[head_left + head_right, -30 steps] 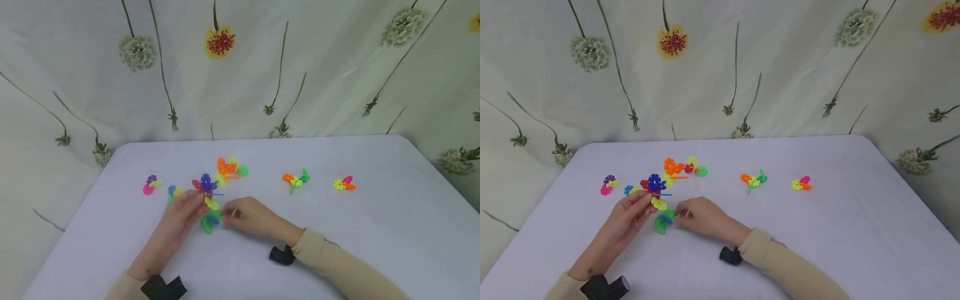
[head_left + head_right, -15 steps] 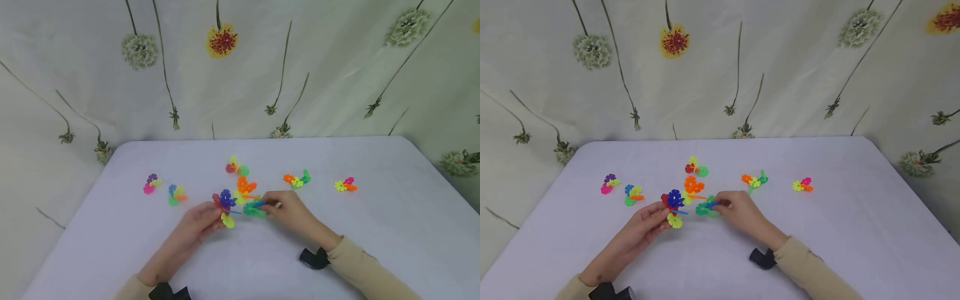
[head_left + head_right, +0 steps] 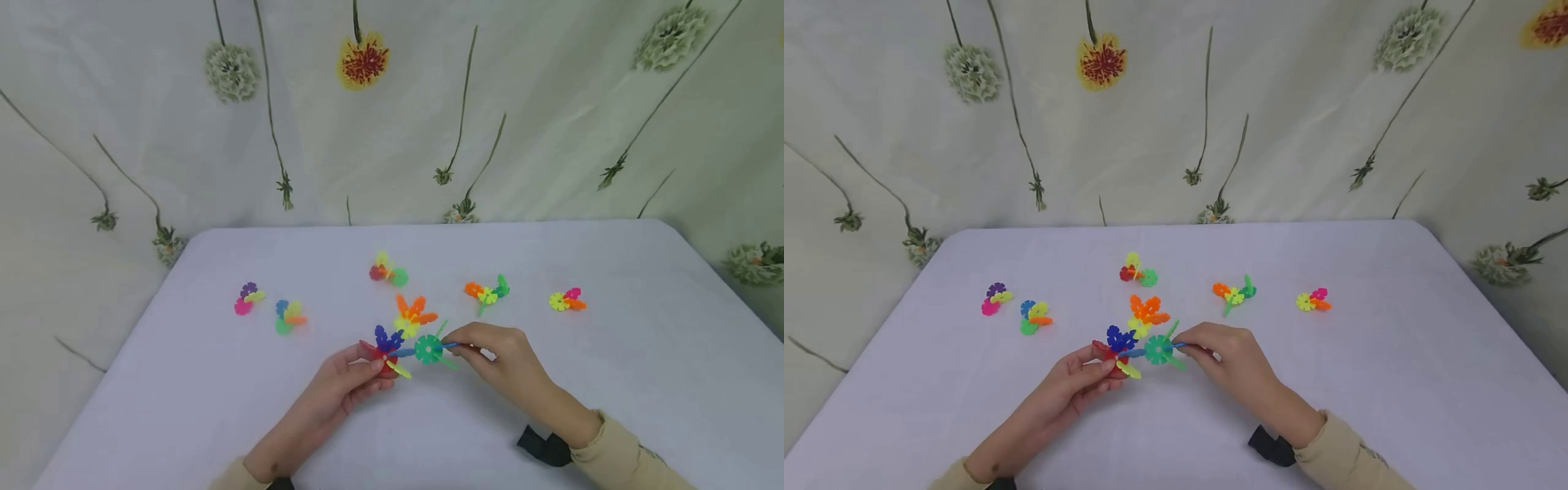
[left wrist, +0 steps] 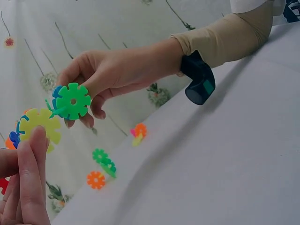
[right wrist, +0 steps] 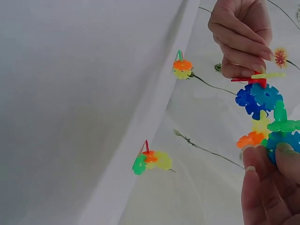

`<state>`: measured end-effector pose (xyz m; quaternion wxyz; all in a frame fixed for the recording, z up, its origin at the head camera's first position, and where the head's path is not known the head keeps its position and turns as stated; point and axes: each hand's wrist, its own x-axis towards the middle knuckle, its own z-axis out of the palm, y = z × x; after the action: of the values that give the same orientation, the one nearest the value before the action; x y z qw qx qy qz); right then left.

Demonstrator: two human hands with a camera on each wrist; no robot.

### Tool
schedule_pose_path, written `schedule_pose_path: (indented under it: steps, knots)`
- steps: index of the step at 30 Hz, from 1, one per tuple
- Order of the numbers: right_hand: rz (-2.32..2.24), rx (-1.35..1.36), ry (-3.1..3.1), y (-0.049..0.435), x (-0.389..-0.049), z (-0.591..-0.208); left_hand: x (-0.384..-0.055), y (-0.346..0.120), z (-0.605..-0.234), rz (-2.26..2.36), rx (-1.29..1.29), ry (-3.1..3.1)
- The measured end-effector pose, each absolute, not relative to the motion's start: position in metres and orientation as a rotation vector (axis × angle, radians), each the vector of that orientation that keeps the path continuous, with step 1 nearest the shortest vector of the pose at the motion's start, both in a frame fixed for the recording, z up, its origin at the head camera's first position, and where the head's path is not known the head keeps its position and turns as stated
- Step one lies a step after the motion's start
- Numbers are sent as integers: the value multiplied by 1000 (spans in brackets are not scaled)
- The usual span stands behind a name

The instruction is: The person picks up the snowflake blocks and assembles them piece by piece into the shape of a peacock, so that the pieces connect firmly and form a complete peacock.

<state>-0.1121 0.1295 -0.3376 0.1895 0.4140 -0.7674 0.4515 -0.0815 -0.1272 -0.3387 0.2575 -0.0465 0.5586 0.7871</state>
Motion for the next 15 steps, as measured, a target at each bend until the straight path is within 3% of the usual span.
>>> schedule_pose_path:
  steps: [15]
  knots:
    - [996, 1228, -2237, 125, -107, -348, -79, -125, -352, 2116, -182, 1571]
